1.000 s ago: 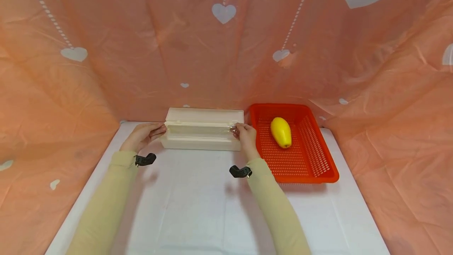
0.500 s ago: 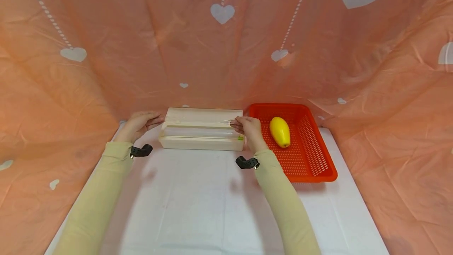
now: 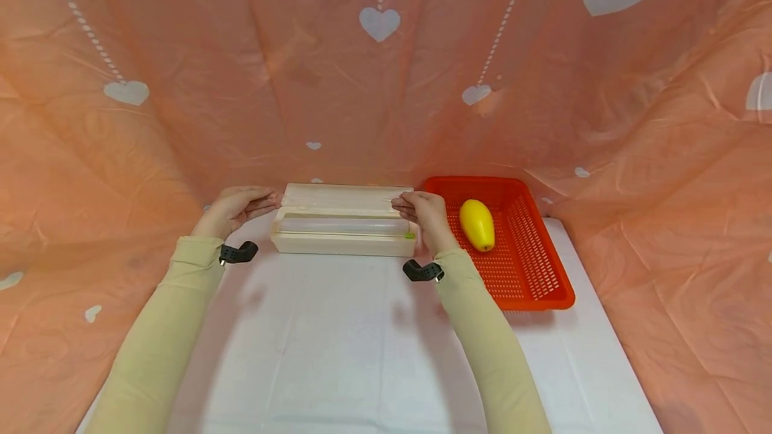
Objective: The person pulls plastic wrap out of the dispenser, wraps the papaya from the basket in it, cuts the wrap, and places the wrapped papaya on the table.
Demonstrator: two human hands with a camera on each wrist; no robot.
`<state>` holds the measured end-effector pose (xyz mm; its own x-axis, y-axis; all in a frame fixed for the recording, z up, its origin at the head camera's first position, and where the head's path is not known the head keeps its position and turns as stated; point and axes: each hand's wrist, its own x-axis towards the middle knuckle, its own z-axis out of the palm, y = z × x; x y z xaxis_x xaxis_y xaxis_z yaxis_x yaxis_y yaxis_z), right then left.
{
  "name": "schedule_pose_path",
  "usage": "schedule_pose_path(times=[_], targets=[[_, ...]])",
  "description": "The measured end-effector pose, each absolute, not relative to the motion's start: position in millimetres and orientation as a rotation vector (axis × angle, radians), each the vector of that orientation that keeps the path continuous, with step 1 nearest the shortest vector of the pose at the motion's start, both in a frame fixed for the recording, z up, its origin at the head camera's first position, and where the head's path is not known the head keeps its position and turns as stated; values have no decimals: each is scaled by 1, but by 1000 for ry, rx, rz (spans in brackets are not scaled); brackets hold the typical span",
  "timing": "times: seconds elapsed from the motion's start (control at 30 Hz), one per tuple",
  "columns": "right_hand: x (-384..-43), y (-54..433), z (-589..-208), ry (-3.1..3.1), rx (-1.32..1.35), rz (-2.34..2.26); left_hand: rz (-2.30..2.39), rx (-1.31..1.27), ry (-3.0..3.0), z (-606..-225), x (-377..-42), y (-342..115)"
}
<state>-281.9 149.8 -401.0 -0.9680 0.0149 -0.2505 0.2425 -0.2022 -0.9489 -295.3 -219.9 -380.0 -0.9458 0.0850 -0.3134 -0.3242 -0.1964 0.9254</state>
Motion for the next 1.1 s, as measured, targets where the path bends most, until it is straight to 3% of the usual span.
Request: schedule_pose_path(times=[0.53,1.1], targets=[[-283,149,-392,1974,381,-2273,2148,-115,1885,-356,-286,-223],[-290,150,-394,2099,414,-2173,2163,-192,1899,-357,-296,-220]])
